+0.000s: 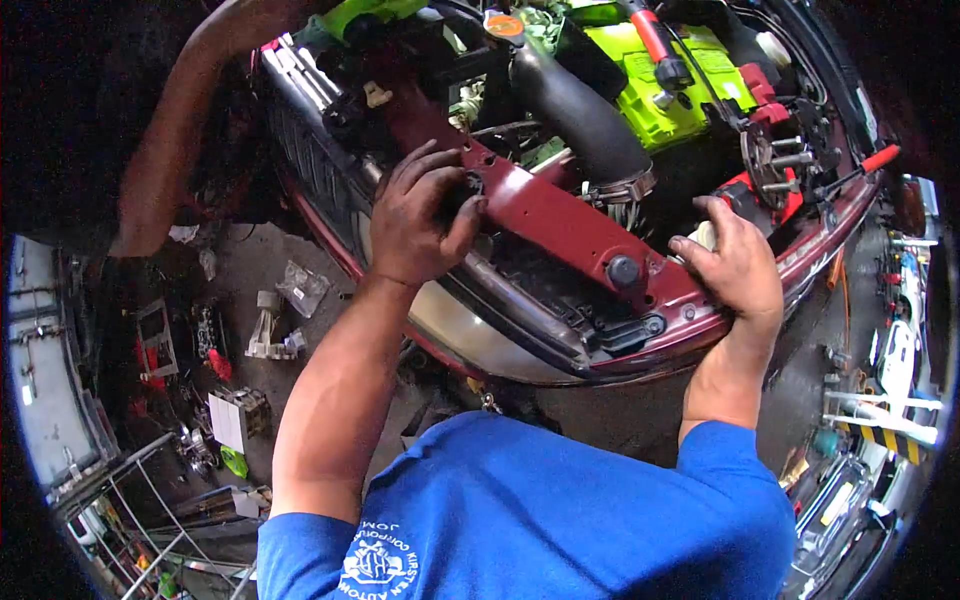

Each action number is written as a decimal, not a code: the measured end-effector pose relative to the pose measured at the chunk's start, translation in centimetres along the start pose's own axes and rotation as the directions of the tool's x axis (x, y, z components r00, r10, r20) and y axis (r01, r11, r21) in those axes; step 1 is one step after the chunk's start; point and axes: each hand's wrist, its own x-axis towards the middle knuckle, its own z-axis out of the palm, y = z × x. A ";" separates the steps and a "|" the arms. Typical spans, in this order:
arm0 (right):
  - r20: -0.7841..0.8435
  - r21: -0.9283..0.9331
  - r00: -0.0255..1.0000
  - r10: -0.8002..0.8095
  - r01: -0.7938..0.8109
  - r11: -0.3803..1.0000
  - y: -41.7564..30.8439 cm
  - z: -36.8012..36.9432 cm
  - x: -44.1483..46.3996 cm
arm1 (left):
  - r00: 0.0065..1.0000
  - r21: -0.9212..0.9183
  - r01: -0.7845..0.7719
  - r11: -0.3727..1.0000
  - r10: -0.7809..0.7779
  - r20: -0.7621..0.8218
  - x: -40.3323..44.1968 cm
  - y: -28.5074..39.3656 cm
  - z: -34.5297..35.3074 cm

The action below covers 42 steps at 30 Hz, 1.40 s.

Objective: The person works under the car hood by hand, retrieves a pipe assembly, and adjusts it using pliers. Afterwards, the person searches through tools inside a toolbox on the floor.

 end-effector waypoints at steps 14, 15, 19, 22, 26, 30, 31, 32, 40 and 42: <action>-0.020 0.067 1.000 0.012 -0.011 0.998 1.8 -0.3 0.0 | 0.994 0.036 -0.098 0.995 0.100 -0.047 -0.6 0.3 0.4; -0.094 0.040 0.995 -0.018 0.021 0.999 1.9 0.2 -0.4 | 0.995 0.020 -0.098 0.995 0.099 -0.025 -0.2 2.2 -0.3; -0.416 0.007 0.907 -0.068 0.078 0.997 1.0 0.8 -0.4 | 0.999 -0.152 0.040 0.988 -0.039 0.011 -1.6 -0.6 0.3; -0.739 -0.003 0.662 -0.125 0.182 0.983 -0.2 0.4 -2.9 | 0.995 0.010 -0.084 0.996 0.083 0.055 -1.0 2.2 -1.4; -0.745 0.074 0.657 -0.116 0.254 0.965 -4.9 0.9 -11.2 | 0.998 -0.011 -0.050 0.999 0.050 0.028 -1.2 2.3 -1.1; -0.800 0.140 0.594 -0.079 0.314 0.939 -7.0 6.9 -21.1 | 0.873 0.251 -0.447 0.858 0.480 -0.087 -2.0 -8.1 4.1; -0.759 0.176 0.650 -0.029 0.248 0.953 -6.7 8.2 -24.0 | 0.999 -0.107 0.036 0.994 -0.037 -0.003 -2.2 -2.3 1.8; -0.703 0.241 0.710 0.042 0.182 0.953 -6.3 8.7 -27.2 | 0.994 -0.088 0.062 0.994 -0.054 0.091 -1.9 1.6 -0.7; 0.216 0.416 0.625 0.750 -0.754 0.509 8.9 16.2 -50.4 | 0.879 0.155 -0.296 0.942 0.332 -0.343 -2.3 9.8 2.8; 0.402 0.325 0.500 0.767 -0.861 0.391 13.3 16.9 -55.3 | 0.853 -0.049 -0.437 0.898 0.397 -0.338 -5.2 20.6 5.7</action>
